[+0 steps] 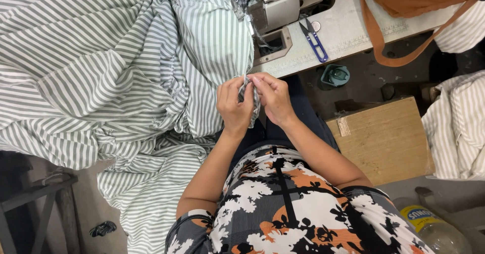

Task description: Inspecting and smoothing a striped garment at a sewing workstation to check for defects or finish details.

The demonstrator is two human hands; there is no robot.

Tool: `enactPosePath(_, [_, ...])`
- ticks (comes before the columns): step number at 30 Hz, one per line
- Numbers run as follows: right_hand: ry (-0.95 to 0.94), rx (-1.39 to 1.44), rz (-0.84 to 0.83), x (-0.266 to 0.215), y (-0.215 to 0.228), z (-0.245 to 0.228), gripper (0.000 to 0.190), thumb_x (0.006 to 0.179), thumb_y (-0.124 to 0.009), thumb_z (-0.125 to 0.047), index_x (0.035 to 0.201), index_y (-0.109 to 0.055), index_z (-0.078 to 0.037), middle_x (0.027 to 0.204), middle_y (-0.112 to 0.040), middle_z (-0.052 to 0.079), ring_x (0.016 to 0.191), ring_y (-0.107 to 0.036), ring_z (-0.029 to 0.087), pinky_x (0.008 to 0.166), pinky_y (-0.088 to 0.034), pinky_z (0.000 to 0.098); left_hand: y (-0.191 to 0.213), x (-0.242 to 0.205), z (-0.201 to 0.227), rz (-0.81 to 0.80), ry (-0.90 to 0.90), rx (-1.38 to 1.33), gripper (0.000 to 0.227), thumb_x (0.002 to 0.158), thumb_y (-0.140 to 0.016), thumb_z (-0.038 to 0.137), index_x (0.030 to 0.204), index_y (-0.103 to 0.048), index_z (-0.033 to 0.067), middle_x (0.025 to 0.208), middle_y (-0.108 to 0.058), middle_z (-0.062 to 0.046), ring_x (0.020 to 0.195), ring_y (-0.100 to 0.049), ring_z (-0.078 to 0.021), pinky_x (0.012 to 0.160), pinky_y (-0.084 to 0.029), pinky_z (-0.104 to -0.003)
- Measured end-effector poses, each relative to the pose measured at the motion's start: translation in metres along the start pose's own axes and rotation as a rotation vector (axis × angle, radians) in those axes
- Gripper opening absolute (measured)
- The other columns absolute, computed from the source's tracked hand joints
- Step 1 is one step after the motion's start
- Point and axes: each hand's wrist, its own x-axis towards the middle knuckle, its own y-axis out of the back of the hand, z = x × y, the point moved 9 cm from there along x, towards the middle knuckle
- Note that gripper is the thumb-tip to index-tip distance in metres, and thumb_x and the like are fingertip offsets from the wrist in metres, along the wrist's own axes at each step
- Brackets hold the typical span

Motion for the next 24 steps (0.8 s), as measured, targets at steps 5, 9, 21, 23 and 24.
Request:
enactPosePath(5, [-0.088, 0.056, -0.025, 0.021, 0.009, 0.001, 0.028, 0.1, -0.063, -0.019, 0.11, -0.071, 0.006, 0.097, -0.074, 0.016, 0.078, -0.076, 0.024, 0.069, -0.067, 0.0402, 0.007, 0.011, 0.002, -0.04, -0.068, 0.008, 0.021, 0.087, -0.077, -0.005, 0.105, -0.075, 0.0057, 0.085, -0.065, -0.002, 0.071, -0.063, -0.0212, 0.062, -0.05, -0.031])
enactPosePath(9, [-0.018, -0.099, -0.005, 0.063, 0.014, 0.021, 0.02, 0.101, -0.063, -0.008, 0.114, -0.071, 0.005, 0.093, -0.074, 0.016, 0.077, -0.075, 0.022, 0.065, -0.065, 0.036, 0.014, 0.026, 0.02, -0.107, -0.146, 0.112, 0.017, 0.092, -0.07, -0.005, 0.105, -0.071, 0.0064, 0.09, -0.06, -0.002, 0.072, -0.062, -0.0199, 0.062, -0.051, -0.031])
enactPosePath(21, [-0.088, 0.078, 0.026, 0.102, 0.023, 0.069, 0.029, 0.103, -0.067, -0.029, 0.114, -0.074, -0.003, 0.076, -0.071, 0.005, 0.053, -0.056, 0.004, 0.046, -0.045, 0.0163, -0.005, 0.029, 0.039, -0.367, -0.314, 0.325, 0.013, 0.094, -0.057, -0.002, 0.099, -0.06, 0.01, 0.087, -0.051, -0.001, 0.059, -0.056, -0.0221, 0.053, -0.047, -0.033])
enactPosePath(23, [-0.044, 0.059, -0.034, 0.105, 0.015, 0.041, 0.028, 0.104, -0.067, -0.027, 0.112, -0.075, -0.001, 0.068, -0.06, 0.002, 0.051, -0.048, 0.002, 0.044, -0.042, 0.017, -0.017, 0.02, 0.034, -0.371, -0.321, 0.343, 0.014, 0.094, -0.056, -0.002, 0.098, -0.059, 0.011, 0.087, -0.051, 0.0, 0.057, -0.056, -0.0206, 0.052, -0.046, -0.033])
enactPosePath(24, [0.013, 0.051, -0.101, 0.109, 0.006, 0.022, 0.028, 0.104, -0.066, -0.025, 0.11, -0.075, 0.001, 0.061, -0.049, -0.001, 0.048, -0.04, 0.001, 0.041, -0.039, 0.0177, -0.023, 0.018, 0.033, -0.368, -0.343, 0.369, 0.014, 0.094, -0.055, -0.001, 0.097, -0.059, 0.0121, 0.087, -0.05, 0.001, 0.055, -0.055, -0.0192, 0.051, -0.046, -0.032])
